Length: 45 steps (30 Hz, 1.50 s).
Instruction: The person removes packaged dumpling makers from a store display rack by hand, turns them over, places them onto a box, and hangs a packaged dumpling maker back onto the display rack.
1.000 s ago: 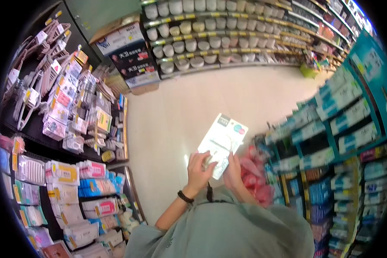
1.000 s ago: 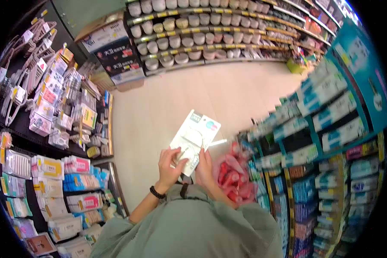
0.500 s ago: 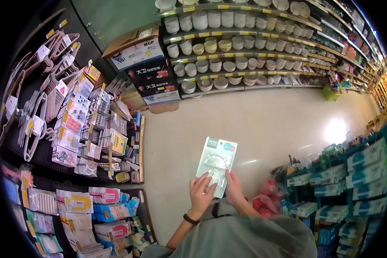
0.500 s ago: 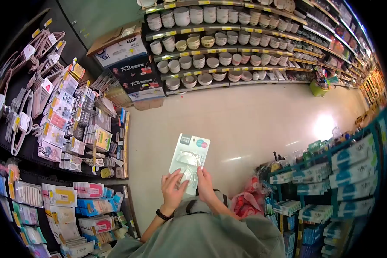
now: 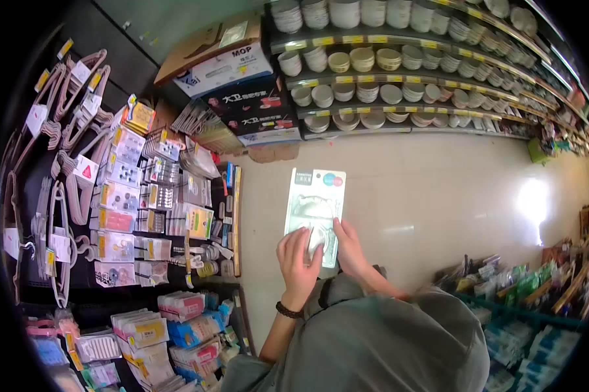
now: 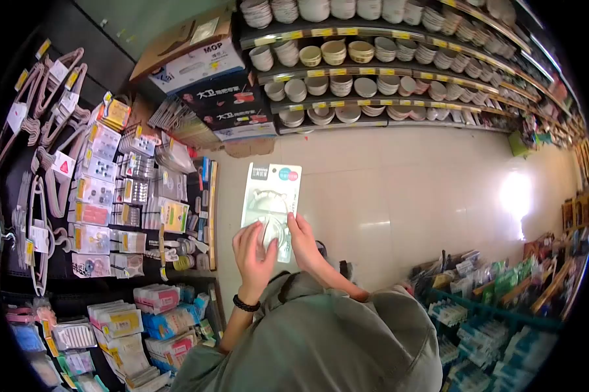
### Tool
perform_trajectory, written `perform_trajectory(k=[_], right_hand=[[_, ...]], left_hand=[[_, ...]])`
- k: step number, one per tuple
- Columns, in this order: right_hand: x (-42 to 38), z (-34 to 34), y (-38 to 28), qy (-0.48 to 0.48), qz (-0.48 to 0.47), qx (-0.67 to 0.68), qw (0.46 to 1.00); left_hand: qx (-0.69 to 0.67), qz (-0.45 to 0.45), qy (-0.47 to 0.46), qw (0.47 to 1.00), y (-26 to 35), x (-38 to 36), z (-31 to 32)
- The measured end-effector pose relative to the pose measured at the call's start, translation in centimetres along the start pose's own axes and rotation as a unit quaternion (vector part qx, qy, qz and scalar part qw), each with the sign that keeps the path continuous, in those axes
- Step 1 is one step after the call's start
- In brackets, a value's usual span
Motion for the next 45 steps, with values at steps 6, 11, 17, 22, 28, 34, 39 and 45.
perform_trajectory(k=[6,11,17,22,28,34,39,45], right_hand=[[9.2,3.9,-2.9,-0.030,0.045,0.017,0.998],[17.5,6.4,-4.1,-0.037,0.091,-0.007,0.995],[29.4,11.0,-4.2,-0.061,0.114,0.010,0.992],[37.8,17.6,-5.4,-0.089,0.152,0.013,0.984],[44.8,22.9,-6.5,-0.115,0.173,-0.014,0.978],[49.9,26.8,-7.8,-0.206,0.185,0.021,0.961],[54.8,27.9,-8.2,-0.228,0.184,0.057,0.954],[61.5,29.2,-11.3,-0.240,0.094,-0.015,0.966]], left_hand=[[0.072,-0.020,-0.038,0.997,-5.1,6.3,-1.4],[0.073,-0.043,-0.071,0.994,-9.1,12.4,-4.6],[0.047,-0.041,-0.094,0.994,-16.9,21.1,-10.0],[0.064,-0.029,-0.131,0.989,-22.7,27.8,-16.5],[0.067,0.023,-0.127,0.989,-28.8,33.6,-21.9],[0.086,0.034,-0.119,0.989,-32.0,38.5,-25.5],[0.096,0.048,-0.103,0.989,-34.8,43.4,-26.9],[0.096,0.069,-0.115,0.986,-37.2,51.2,-27.4]])
Point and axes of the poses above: each hand's wrist, its own x-axis towards the middle knuckle, its own z-axis out of the palm, y = z × x, the point moved 3 cm from there along x, towards the middle knuckle, and after that the axes turned 14 degrees about -y, right-handed, at the moved point
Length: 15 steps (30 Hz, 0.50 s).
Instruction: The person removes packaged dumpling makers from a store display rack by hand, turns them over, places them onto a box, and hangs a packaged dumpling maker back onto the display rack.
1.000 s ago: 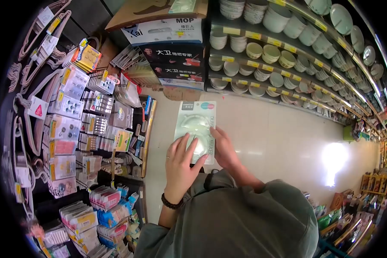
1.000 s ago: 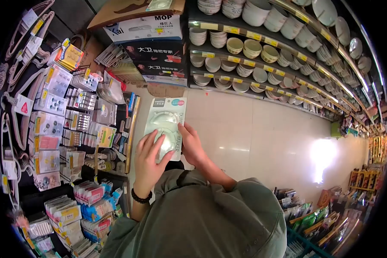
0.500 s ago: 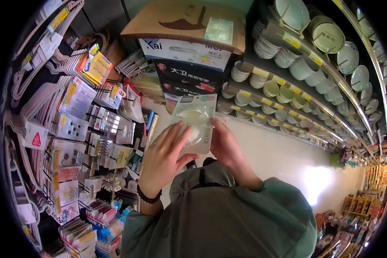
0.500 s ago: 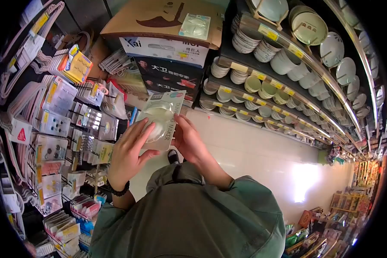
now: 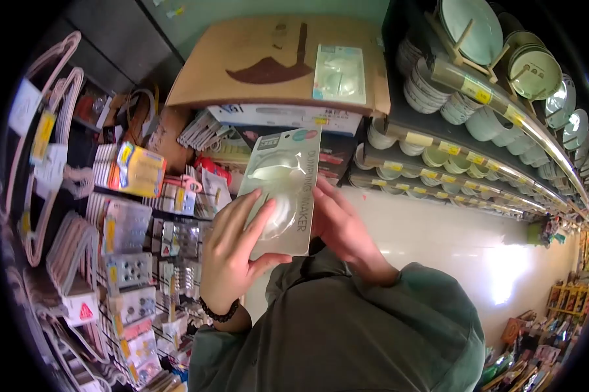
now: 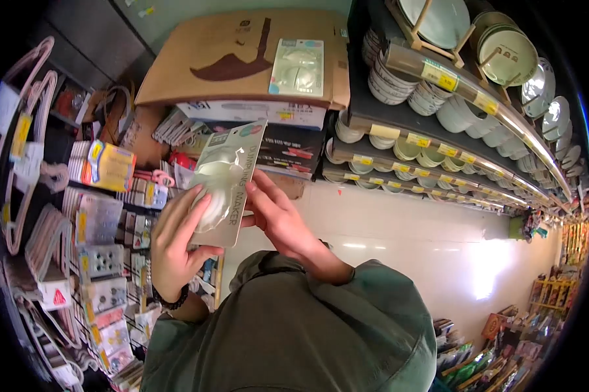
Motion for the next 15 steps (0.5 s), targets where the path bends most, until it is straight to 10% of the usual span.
perform_trajectory(k=[15], right_hand=[[14.4,-9.9,-6.3,0.028,-0.051,0.038,0.998]], left_hand=[[0.019,-0.012,-0.094,0.995,-10.3,17.3,0.4]])
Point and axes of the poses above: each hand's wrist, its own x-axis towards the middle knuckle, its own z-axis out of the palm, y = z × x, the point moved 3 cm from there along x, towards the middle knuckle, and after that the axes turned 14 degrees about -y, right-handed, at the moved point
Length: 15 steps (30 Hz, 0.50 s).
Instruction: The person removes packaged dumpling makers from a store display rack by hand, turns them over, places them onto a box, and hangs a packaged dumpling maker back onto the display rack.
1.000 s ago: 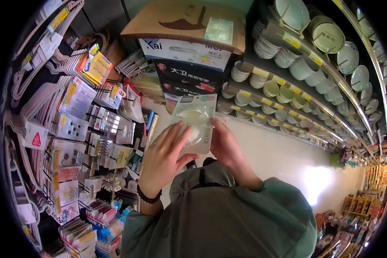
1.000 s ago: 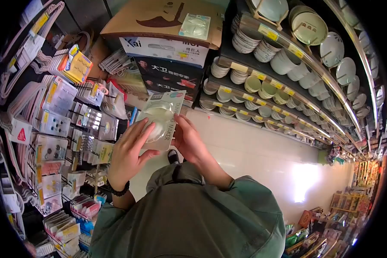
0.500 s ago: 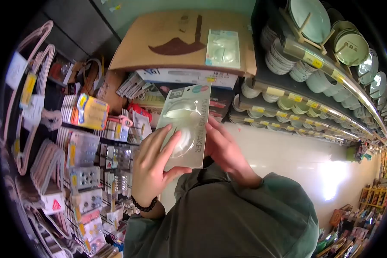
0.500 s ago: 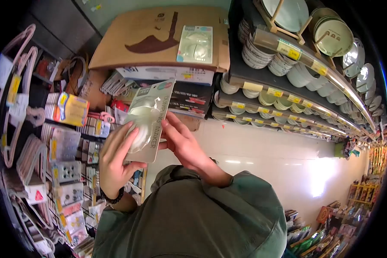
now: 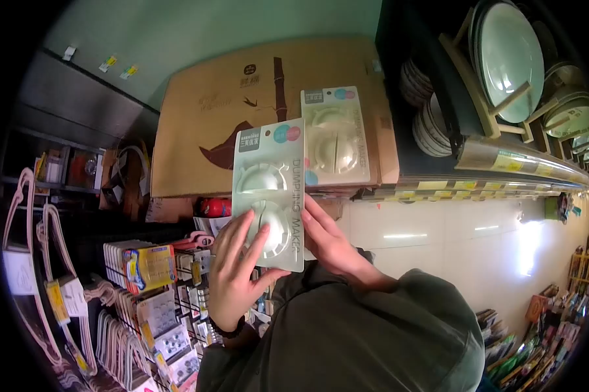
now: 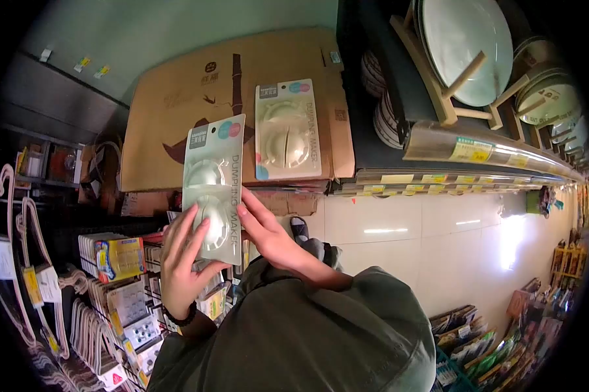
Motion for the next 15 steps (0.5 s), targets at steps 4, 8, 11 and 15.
perform_trajectory(k=[4,8,11,15], right_hand=[[1.1,-0.9,-0.9,0.010,-0.002,-0.007,1.000],[2.3,-0.6,-1.8,0.026,-0.012,0.025,0.999],[3.2,0.0,-2.3,0.023,-0.038,0.046,0.998],[3.7,0.3,-2.4,-0.019,-0.078,-0.041,0.996]], left_hand=[[-0.028,0.026,0.021,0.999,-1.2,1.9,-0.2],[-0.005,0.054,0.030,0.998,-2.3,3.1,-1.3],[-0.002,0.063,0.023,0.998,-2.9,3.5,-2.1],[-0.030,0.076,0.057,0.995,-3.8,3.3,-2.0]])
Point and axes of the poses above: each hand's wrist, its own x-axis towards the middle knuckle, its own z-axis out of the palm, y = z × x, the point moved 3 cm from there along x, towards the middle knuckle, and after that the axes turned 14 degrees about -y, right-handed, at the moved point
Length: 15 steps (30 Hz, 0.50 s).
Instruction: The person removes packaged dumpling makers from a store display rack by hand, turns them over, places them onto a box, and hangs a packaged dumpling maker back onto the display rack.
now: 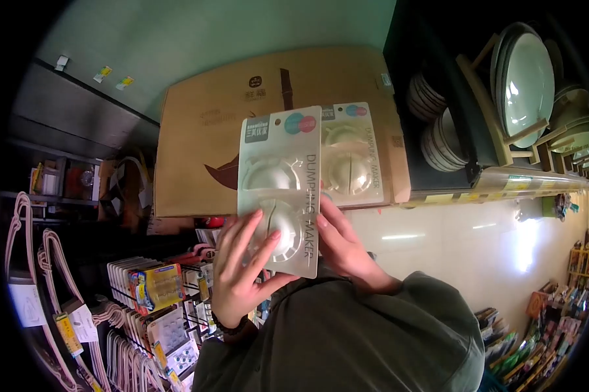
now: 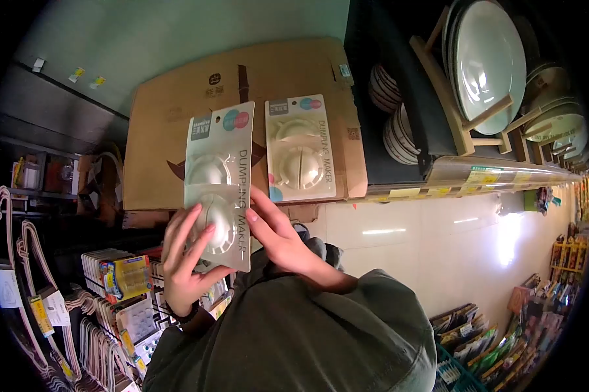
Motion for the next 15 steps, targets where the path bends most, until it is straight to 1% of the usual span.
perform_trajectory(k=[3,6,7,10,15], right_hand=[[0.3,0.6,-0.5,-0.034,-0.032,-0.091,0.995],[0.3,1.4,-0.9,-0.080,-0.032,-0.099,0.991],[0.4,1.8,-1.1,-0.087,-0.044,-0.127,0.987],[0.4,2.2,-0.8,-0.103,-0.062,-0.148,0.982],[0.7,2.9,-1.5,-0.100,-0.087,-0.235,0.963]], left_hand=[[-0.024,0.009,0.027,0.999,-0.4,-0.3,0.3],[-0.020,0.019,0.055,0.998,-0.6,-0.7,0.7],[-0.019,0.027,0.063,0.997,-0.8,-1.0,1.0],[-0.037,0.042,0.102,0.993,-1.0,-1.2,1.5],[-0.036,0.053,0.128,0.990,-1.7,-1.6,2.6]])
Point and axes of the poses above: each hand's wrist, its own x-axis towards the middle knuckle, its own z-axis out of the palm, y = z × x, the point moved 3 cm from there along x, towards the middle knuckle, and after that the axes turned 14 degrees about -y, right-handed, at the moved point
